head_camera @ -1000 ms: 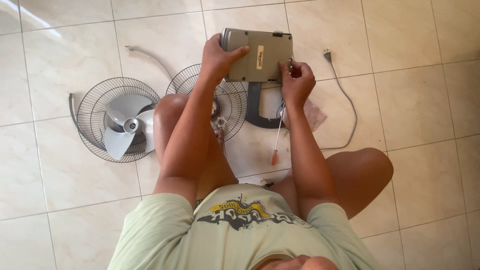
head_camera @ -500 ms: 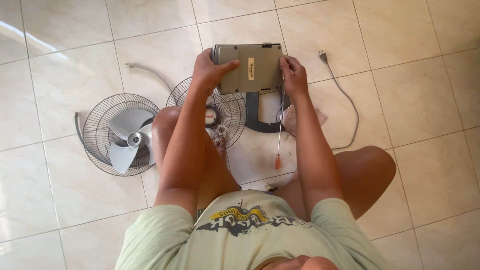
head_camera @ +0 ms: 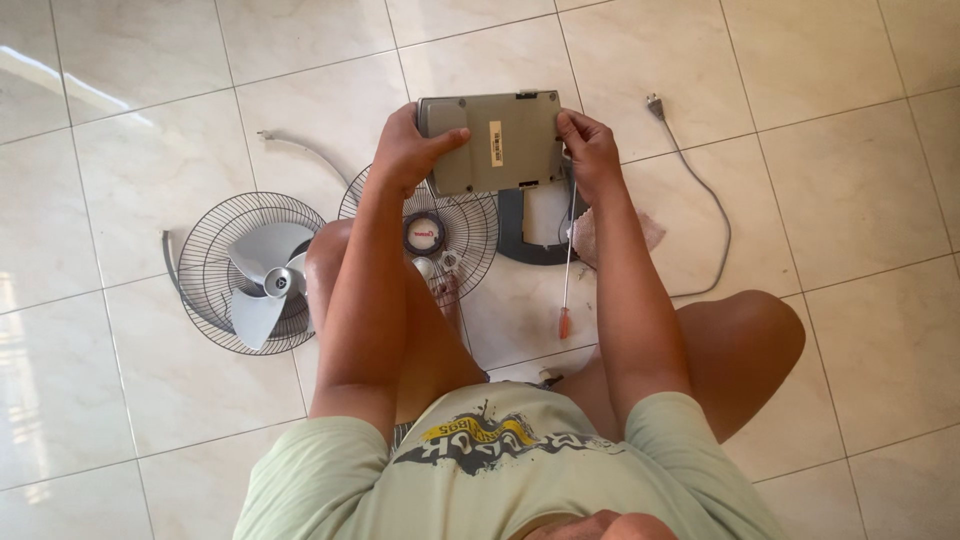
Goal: The person sits on the floor and uses a screwdriver to remove screws from a small grey electronic device. They open the casing to reveal internal wiring, then close it and re-secure the screws.
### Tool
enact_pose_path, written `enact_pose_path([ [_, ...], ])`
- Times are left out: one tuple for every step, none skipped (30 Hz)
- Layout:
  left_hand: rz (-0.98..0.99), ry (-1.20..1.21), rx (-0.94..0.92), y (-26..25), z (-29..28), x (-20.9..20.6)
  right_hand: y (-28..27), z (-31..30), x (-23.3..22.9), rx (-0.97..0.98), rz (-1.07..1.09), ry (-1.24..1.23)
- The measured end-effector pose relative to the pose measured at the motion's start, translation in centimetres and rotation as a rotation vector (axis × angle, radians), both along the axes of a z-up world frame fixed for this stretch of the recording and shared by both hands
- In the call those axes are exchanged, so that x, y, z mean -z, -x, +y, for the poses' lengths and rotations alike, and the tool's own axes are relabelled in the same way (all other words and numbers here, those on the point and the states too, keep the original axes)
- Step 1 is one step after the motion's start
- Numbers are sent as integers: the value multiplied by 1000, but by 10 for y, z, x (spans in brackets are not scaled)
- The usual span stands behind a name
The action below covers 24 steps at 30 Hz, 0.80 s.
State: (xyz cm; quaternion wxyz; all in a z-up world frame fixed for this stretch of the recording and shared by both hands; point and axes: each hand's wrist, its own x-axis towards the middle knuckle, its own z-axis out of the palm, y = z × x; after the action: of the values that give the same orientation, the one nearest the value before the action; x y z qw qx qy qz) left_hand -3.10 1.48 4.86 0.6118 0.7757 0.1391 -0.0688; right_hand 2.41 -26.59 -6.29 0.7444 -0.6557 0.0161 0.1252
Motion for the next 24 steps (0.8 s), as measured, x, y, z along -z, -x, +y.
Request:
enact_pose_path([
  [-10, 3, -3, 0, 0, 0, 1, -1, 0, 8, -12, 50],
  [-20, 6, -7, 0, -1, -1, 3, -3, -1, -23, -45, 45],
  [-38, 20, -6, 0, -1, -1, 5, -6, -2, -55, -78, 39],
  [-55, 35, -6, -1, -2, -1, 8, -7, -2, -86, -112, 33],
  [-73, 52, -7, -2, -4, -1, 11, -8, -3, -98, -101, 30],
  [-68, 44, -12, -2, -4, -2, 14, -10, -4, -111, -91, 26],
  [-62, 37, -16, -3, -5, -2, 17, -11, -4, -122, -79, 23],
  [-57, 30, -20, -3, -6, -3, 18, -11, -5, -119, -72, 12],
  [-50, 14, -35, -3, -7, -4, 20, -10, -5, -115, -65, -1],
  [-43, -1, -50, -3, -8, -5, 21, -10, -5, -110, -57, -13],
  [-40, -19, -67, -2, -9, -7, 21, -8, -6, -105, -61, -34],
  [-34, -20, -93, -2, -9, -9, 20, -6, -7, -99, -65, -55],
  [-29, -21, -119, -1, -10, -10, 20, -4, -8, -94, -70, -75],
  [-24, -23, -146, 0, -11, -11, 20, -3, -8, -84, -71, -62],
  [14, -68, -151, 1, -12, -12, 19, -2, -8, -75, -73, -47],
  [53, -114, -156, 1, -13, -12, 19, -1, -8, -66, -75, -32],
  [92, -159, -162, 2, -13, -11, 19, -1, -8, -61, -79, -16],
  [110, -145, -138, 2, -12, -11, 19, -2, -7, -56, -83, 0],
  [132, -130, -116, 4, -12, -8, 20, -2, -5, -53, -84, 17],
  [153, -115, -93, 5, -11, -6, 20, -2, -4, -44, -83, -19],
  [129, -112, -59, 5, -9, -3, 19, -1, -2, -36, -82, -54],
  [105, -109, -26, 6, -8, -1, 19, -1, 0, -29, -82, -90],
  [78, -108, 9, 6, -7, 0, 18, 0, 1, -19, -74, -91],
  [44, -90, 15, 7, -5, 1, 18, 0, 1, -9, -67, -92],
])
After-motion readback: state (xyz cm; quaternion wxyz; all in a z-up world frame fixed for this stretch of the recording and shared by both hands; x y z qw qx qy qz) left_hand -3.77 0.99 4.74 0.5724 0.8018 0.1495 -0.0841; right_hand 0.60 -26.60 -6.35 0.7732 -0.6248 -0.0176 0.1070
